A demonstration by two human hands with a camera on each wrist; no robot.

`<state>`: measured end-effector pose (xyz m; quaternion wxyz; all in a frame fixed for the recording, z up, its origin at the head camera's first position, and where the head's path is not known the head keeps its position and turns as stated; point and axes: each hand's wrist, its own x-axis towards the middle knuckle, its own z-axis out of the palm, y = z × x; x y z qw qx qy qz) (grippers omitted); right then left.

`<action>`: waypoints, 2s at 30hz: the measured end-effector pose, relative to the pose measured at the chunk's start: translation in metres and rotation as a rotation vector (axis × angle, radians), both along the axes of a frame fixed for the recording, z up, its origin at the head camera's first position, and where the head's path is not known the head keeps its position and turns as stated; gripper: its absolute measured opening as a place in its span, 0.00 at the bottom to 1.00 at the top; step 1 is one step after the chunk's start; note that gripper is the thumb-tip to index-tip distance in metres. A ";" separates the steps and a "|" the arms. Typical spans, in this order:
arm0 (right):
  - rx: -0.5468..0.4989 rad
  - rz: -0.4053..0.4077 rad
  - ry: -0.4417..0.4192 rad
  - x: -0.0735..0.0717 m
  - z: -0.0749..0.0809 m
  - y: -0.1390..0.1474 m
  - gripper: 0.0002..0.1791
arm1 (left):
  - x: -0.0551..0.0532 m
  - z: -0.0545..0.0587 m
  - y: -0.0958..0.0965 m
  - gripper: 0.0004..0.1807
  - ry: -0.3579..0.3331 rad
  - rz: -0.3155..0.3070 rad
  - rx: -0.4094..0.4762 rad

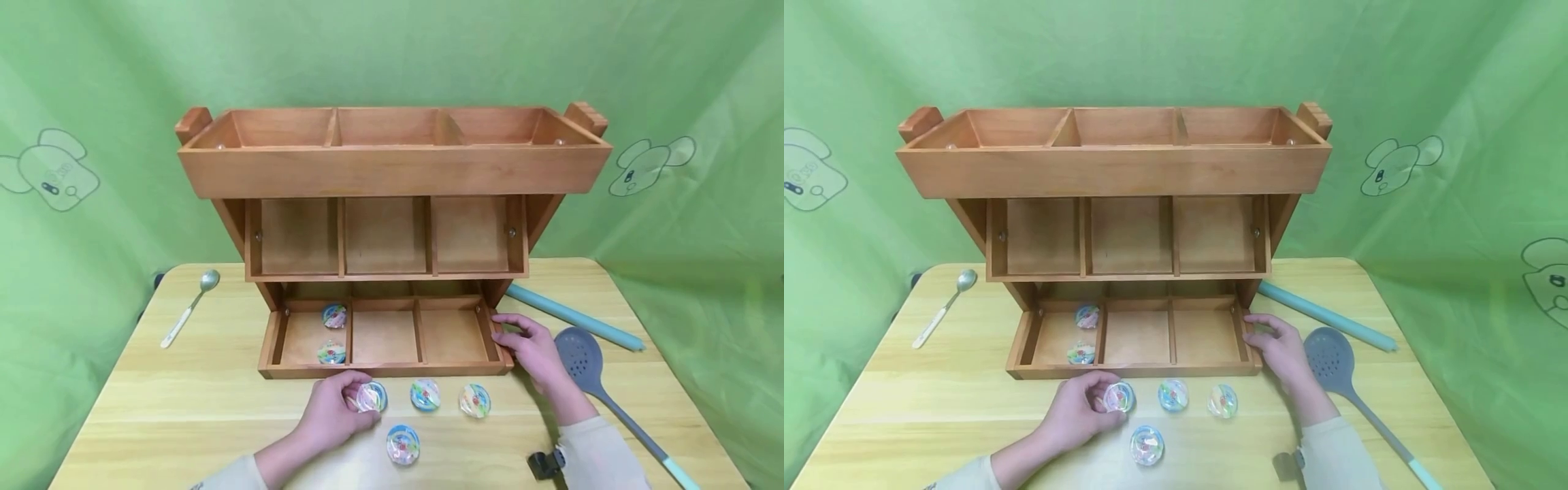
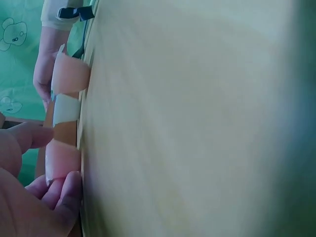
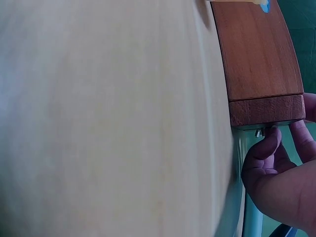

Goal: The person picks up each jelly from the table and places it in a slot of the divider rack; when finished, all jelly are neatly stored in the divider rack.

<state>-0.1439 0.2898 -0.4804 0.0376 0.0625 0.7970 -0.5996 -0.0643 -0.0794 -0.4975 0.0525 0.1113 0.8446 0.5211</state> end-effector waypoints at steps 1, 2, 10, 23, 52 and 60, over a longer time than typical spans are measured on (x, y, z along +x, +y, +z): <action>-0.002 -0.003 0.000 0.000 0.001 0.000 0.22 | 0.000 0.000 0.000 0.29 0.006 0.008 -0.007; -0.002 -0.001 -0.002 0.000 0.001 0.000 0.22 | 0.000 0.000 0.000 0.29 0.011 0.013 -0.011; -0.006 0.002 -0.010 0.000 0.002 0.001 0.24 | -0.002 0.023 -0.008 0.27 -0.027 -0.125 0.073; -0.003 -0.001 -0.004 0.000 0.001 0.001 0.23 | -0.048 0.047 0.017 0.30 -0.058 -0.055 0.343; -0.040 -0.003 -0.011 -0.002 0.003 0.001 0.23 | -0.120 0.015 0.066 0.25 0.052 0.110 -0.092; -0.048 -0.003 -0.022 0.000 0.004 0.000 0.24 | -0.122 0.013 0.070 0.24 0.057 0.168 -0.023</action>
